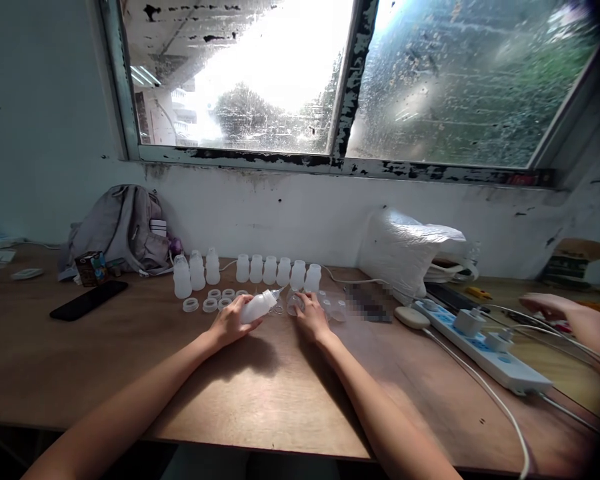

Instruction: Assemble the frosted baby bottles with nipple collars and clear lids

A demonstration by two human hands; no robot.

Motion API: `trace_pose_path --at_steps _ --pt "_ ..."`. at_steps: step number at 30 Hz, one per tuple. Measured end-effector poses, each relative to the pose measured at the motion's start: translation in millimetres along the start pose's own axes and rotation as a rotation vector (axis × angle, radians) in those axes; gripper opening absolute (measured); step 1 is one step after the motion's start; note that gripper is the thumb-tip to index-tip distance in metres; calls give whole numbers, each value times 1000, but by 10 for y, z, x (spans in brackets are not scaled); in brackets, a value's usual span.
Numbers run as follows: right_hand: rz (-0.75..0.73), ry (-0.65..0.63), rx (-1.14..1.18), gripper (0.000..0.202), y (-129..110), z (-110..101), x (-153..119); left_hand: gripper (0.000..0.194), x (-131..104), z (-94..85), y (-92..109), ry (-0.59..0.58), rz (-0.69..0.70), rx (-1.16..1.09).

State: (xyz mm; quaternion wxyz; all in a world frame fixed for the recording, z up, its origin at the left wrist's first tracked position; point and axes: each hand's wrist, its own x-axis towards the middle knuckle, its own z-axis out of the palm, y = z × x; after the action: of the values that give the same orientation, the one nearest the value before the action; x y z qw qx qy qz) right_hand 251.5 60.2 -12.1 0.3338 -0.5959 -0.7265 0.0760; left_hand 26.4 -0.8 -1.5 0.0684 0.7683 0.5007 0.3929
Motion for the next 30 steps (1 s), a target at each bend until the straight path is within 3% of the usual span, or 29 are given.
trace_pose_path --at_steps 5,8,13,17,23,30 --pt "-58 -13 64 28 33 26 30 47 19 -5 -57 -23 3 51" --pt "-45 28 207 36 8 -9 51 48 39 -11 -103 -8 32 55" --pt "71 148 758 48 -142 -114 46 50 44 -34 -116 -28 43 69" --pt "57 58 1034 44 -279 -127 -25 50 27 -38 -87 -57 50 79" --pt "-10 -137 1047 38 -396 -74 -129 51 16 -22 -95 -73 36 60" --pt "156 -200 1113 36 -375 -122 -135 50 9 -59 -95 -127 147 91"
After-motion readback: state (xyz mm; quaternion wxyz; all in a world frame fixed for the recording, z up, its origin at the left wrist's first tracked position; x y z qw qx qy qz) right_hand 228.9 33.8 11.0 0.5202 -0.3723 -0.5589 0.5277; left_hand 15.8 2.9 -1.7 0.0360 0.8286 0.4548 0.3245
